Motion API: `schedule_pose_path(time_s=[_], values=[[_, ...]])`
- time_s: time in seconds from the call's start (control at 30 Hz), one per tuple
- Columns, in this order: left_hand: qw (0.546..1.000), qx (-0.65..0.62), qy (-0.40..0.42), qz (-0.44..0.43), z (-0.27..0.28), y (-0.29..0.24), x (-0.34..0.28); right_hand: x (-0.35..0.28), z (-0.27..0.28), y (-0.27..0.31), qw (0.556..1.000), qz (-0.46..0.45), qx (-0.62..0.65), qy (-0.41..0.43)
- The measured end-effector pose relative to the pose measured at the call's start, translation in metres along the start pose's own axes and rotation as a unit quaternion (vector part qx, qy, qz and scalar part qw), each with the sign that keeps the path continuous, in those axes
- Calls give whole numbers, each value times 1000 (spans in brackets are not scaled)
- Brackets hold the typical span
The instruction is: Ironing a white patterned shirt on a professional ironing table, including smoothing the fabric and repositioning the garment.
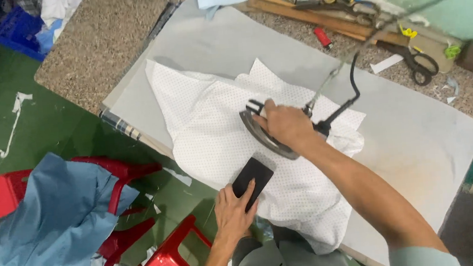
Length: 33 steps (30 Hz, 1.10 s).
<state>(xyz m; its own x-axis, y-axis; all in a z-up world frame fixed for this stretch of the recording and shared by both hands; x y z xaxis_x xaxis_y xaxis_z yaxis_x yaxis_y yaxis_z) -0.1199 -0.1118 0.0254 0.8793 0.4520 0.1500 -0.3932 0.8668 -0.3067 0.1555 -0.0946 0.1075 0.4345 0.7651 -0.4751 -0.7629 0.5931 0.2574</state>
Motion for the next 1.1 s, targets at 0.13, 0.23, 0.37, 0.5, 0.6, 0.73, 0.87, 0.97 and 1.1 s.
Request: schedule_pose_path(time_s=[0.13, 0.23, 0.37, 0.5, 0.6, 0.73, 0.87, 0.97, 1.1], values=[[1000, -17, 10, 9, -5, 3, -1, 13, 10, 5, 999, 1, -7, -50], [1000, -15, 4, -1, -1, 3, 0, 6, 3, 0, 998, -26, 13, -46], [1000, -11, -28, -4, -8, 7, -3, -35, 12, 1, 997, -6, -23, -74], [999, -16, -29, -23, 0, 6, 0, -56, 8, -5, 997, -23, -5, -70], [999, -24, -31, -32, -1, 7, -2, -69, 4, -9, 997, -24, 3, -68], [999, -33, -12, -32, 4, 9, 1, -83, 9, -4, 999, -24, -13, -46], [999, -42, 9, -34, 1, 14, 2, -76, 13, -3, 998, -22, -26, -47], [997, -42, -16, -61, 10, 14, 5, -28, -20, -20, 996, -44, -10, -73], [993, -80, 8, -90, 7, 42, -3, -6, -16, -19, 994, -17, -20, -102]])
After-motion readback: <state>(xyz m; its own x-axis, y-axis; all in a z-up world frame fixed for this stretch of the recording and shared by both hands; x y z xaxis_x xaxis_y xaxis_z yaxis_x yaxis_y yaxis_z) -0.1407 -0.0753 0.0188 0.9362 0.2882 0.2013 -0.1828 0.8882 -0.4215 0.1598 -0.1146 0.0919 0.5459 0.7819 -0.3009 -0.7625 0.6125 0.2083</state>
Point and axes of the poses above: each hand's wrist, its own x-axis towards the middle knuckle, its own z-axis out of the back of the hand, y = z × x, the point moved 3 cm from there along x, towards the middle knuckle, and after that the axes turned 5 degrees about -x, right-handed, at the moved point
